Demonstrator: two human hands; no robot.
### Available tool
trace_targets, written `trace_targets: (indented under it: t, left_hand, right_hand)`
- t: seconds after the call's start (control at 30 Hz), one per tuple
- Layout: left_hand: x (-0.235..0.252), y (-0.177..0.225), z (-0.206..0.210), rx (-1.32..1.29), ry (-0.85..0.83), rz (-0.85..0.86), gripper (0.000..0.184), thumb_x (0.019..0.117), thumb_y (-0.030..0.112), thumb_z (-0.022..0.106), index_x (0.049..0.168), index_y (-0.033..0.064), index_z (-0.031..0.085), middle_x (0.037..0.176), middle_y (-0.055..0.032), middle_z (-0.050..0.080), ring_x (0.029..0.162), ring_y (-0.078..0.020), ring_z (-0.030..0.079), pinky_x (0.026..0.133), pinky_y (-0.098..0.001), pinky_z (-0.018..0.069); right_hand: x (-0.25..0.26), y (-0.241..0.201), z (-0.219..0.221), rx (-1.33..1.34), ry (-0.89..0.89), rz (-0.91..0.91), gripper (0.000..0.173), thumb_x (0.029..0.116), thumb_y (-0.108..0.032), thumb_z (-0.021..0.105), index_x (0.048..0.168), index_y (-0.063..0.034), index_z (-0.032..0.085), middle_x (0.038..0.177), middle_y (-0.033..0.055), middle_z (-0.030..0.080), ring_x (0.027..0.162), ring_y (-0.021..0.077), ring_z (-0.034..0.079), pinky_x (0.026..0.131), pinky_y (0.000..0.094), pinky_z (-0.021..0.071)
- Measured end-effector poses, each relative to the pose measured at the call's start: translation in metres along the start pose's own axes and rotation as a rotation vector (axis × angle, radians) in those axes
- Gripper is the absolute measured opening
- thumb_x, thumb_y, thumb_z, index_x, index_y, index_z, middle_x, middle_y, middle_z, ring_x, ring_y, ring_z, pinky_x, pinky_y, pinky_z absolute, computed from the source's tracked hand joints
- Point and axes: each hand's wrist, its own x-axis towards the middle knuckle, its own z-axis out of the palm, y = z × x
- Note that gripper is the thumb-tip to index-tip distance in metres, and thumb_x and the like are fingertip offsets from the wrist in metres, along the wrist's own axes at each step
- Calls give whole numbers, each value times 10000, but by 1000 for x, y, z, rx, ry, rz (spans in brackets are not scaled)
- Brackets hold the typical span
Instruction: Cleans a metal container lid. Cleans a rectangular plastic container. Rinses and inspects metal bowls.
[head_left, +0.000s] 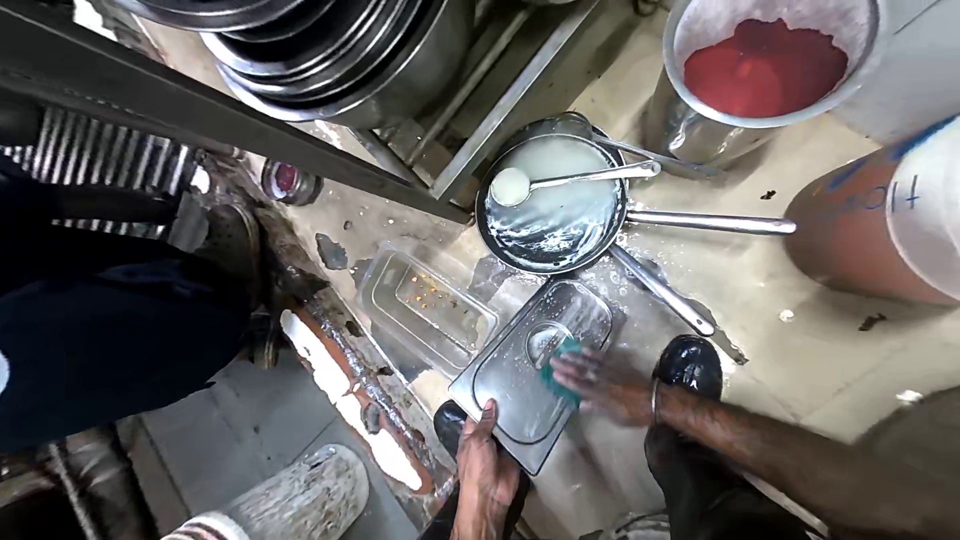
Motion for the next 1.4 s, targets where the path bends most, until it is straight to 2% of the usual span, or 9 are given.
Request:
trace_targets:
  t: [0.23,0.47,0.63,0.8,0.97,1.07,1.2,1.3,1.4]
  left_hand:
    - [-18,-4,8,38,-8,-47,298,1061,45,495,1354,9,454,1093,-208,679,927,-295,729,786,-492,638]
    - [-12,-17,-3,54,23,-104,343,1031,14,514,1364,47,435,1109,-195,670,940,-289,723,782,-509,632]
    - [-15,-17,2,16,26,-81,316,1058,67,496,1369,51,443,1127,-199,669,971,-298,719,809,-526,627]
    - [-16,-8,14,5,51,16,284,1058,57,496,1339,19,484,1103,-191,671,942,-272,715,798,-485,629]
    - [-7,-23,2,29,83,8,299,1061,59,505,1356,14,477,1103,-200,669,932,-276,716,787,-482,629]
    - [-5,-25,1,29,72,-10,322,1066,62,495,1383,20,453,1122,-206,672,943,-287,723,792,-490,631]
    - [-6,-21,1,36,68,-18,327,1064,59,493,1387,33,451,1115,-201,674,938,-285,723,795,-491,630]
    - [-6,-13,3,28,60,-24,326,1058,47,501,1379,27,453,1115,-207,678,940,-297,725,795,-501,630]
    - [-7,-8,8,27,38,-29,322,1054,37,502,1371,19,451,1103,-217,681,926,-306,730,782,-502,635]
  right_hand:
    - [45,72,-53,-121,58,533,658,1116,-411,369,1659,-71,220,1743,108,180,1618,284,140,1284,630,67]
    - [90,20,-30,-43,88,174,553,1105,-301,459,1619,-120,369,1717,66,283,1601,249,212,1302,549,125]
    - [63,68,-54,-94,103,446,594,1120,-386,382,1646,-122,302,1729,39,254,1608,225,191,1289,608,93]
    - [-1,49,-37,-151,95,551,671,1105,-489,336,1660,-121,254,1728,71,250,1611,228,180,1300,579,52]
    - [-24,-20,9,117,44,120,572,1083,-398,461,1590,-133,432,1676,89,372,1589,265,254,1308,541,114]
    - [-13,-14,12,66,49,-99,457,1101,-298,455,1525,-145,525,1638,69,440,1556,264,339,1293,548,190]
    - [-4,31,-7,24,141,255,481,1115,-280,401,1563,-121,473,1650,72,421,1559,246,333,1293,535,193]
    - [-2,68,-20,-135,272,490,460,1103,-288,435,1526,-140,537,1610,46,482,1509,231,419,1247,490,314]
    - [2,60,-23,-160,289,586,508,1102,-395,424,1515,-124,542,1605,64,485,1504,239,426,1239,478,330]
